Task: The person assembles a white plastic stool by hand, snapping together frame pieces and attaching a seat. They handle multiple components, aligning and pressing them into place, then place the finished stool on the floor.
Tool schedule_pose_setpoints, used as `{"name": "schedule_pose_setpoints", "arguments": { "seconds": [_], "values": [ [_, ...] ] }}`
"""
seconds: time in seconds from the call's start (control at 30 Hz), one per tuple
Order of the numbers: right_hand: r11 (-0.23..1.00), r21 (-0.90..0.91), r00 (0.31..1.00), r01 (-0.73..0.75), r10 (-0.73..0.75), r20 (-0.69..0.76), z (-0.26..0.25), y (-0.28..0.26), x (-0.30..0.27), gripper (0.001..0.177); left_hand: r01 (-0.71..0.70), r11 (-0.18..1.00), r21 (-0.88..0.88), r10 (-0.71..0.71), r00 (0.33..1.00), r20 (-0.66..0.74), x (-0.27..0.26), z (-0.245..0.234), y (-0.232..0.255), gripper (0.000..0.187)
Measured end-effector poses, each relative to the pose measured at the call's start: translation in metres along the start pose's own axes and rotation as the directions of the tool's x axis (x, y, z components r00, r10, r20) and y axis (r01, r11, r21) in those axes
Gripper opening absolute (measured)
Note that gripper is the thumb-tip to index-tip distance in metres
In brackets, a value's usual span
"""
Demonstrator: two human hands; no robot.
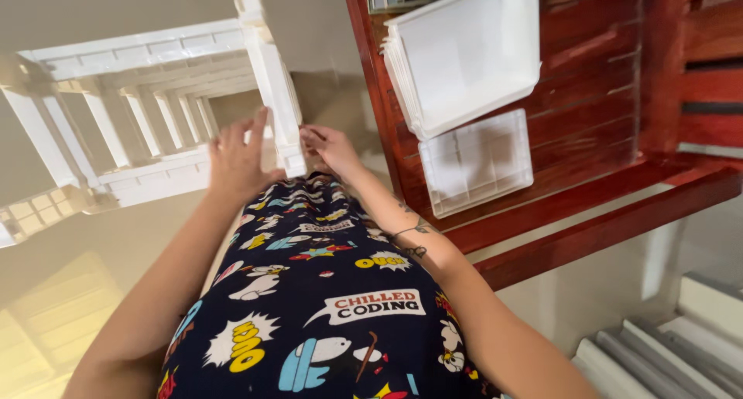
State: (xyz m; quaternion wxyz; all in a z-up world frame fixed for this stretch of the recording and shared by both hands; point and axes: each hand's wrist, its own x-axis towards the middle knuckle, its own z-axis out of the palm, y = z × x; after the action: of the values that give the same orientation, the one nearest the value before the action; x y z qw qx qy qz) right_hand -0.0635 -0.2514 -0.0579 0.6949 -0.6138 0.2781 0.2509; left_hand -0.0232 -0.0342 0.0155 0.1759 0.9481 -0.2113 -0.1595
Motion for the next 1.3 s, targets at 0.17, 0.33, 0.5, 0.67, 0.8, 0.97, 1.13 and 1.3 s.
{"name": "schedule_pose_setpoints", "arguments": {
  "seconds": [0.17, 0.33, 0.5, 0.67, 0.8, 0.97, 1.13, 1.3],
  "values": [
    [0.994, -0.091, 0.993, -0.059, 0.068, 0.092, -0.001, -0.035, 0.013, 0.063, -0.108, 0.994, 0.002, 0.108, 0.993, -0.057, 0.011, -0.004, 0.02, 0.142],
    [0.964, -0.237, 0.988, -0.118, 0.138, 0.069, -0.004, -0.057, 0.026, 0.055, -0.027, 1.0, -0.003, 0.027, 1.0, 0.01, 0.024, 0.003, 0.028, 0.16],
    [0.905, -0.422, 0.997, -0.061, 0.073, 0.013, -0.001, -0.063, 0.029, 0.048, 0.012, 0.996, 0.086, -0.034, 0.965, 0.261, 0.038, 0.009, 0.021, 0.169],
    [0.833, -0.552, 0.999, -0.05, 0.045, -0.023, -0.001, -0.06, 0.026, 0.049, 0.039, 0.997, 0.069, -0.064, 0.909, 0.412, 0.048, 0.011, 0.015, 0.168],
    [0.926, -0.377, 1.0, -0.025, 0.019, -0.02, -0.003, -0.056, 0.025, 0.051, 0.035, 0.998, 0.059, -0.056, 0.919, 0.39, 0.049, 0.006, 0.016, 0.166],
    [0.927, -0.371, 0.998, 0.055, -0.054, 0.011, -0.013, -0.043, 0.037, 0.056, 0.055, 0.992, -0.116, 0.008, 0.876, 0.483, 0.06, 0.004, 0.003, 0.16],
    [0.946, -0.299, 0.992, 0.125, -0.11, 0.068, -0.023, -0.04, 0.047, 0.058, 0.01, 0.817, -0.576, -0.048, 0.998, -0.05, 0.027, 0.004, -0.048, 0.112],
    [0.951, -0.306, 0.997, 0.037, -0.057, -0.058, -0.024, -0.017, 0.05, 0.064, 0.053, 0.976, -0.209, -0.139, 0.896, -0.421, -0.072, 0.011, -0.086, 0.066]
  ]
}}
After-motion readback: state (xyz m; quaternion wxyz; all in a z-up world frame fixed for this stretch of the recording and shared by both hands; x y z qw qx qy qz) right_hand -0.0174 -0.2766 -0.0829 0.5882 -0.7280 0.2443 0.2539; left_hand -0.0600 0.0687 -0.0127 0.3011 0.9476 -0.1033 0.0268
